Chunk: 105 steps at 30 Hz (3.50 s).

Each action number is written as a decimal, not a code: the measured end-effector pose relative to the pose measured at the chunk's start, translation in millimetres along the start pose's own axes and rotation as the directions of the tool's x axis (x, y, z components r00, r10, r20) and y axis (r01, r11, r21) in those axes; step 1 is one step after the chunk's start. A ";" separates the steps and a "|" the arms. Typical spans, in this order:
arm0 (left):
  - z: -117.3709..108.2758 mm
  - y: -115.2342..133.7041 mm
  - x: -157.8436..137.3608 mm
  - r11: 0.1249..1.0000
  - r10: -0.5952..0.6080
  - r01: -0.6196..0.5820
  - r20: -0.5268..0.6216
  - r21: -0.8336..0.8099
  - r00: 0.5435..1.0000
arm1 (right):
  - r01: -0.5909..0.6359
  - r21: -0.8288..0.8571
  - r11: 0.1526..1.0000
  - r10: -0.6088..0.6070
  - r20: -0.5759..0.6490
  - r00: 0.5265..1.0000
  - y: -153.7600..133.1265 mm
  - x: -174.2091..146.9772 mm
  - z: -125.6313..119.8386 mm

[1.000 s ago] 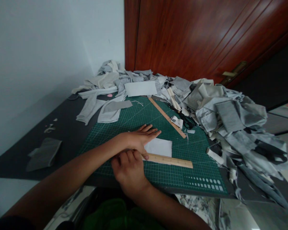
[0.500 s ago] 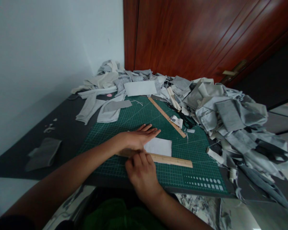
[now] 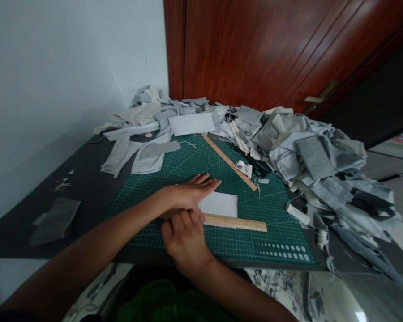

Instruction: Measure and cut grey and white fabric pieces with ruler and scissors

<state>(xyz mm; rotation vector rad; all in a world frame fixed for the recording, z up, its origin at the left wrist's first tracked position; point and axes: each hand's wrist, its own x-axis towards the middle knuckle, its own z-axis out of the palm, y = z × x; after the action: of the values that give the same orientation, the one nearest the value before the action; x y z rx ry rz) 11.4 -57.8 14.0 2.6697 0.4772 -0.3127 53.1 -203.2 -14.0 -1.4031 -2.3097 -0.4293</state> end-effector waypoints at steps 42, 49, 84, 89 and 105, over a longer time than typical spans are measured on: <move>7.7 -8.0 8.6 1.000 0.007 -0.007 -0.004 -0.019 1.000 | -0.096 -0.063 0.993 0.098 0.032 0.995 42.8 -55.2 -26.5; 5.0 -2.8 6.6 1.000 -0.004 0.004 0.017 0.011 1.000 | -0.161 -0.066 0.985 0.164 0.043 0.985 40.7 -57.0 -29.9; 4.4 -1.6 5.6 0.999 -0.003 0.002 0.032 0.045 0.999 | -0.132 -0.176 0.975 0.161 0.159 0.974 31.6 -45.1 -33.2; 3.1 -0.1 5.9 1.000 -0.005 0.005 0.025 0.011 1.000 | -0.142 -0.187 0.972 0.178 0.195 0.964 41.8 -59.0 -39.6; 0.9 0.9 4.5 1.000 -0.009 0.009 0.043 0.001 0.999 | -0.133 -0.009 0.991 0.133 0.071 0.989 39.7 -52.6 -26.6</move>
<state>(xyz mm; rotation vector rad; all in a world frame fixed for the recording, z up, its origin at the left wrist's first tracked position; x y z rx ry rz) 15.7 -57.7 12.2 2.6563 0.4757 -0.3722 115.1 -237.9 -14.4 -1.5878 -2.2546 -0.3495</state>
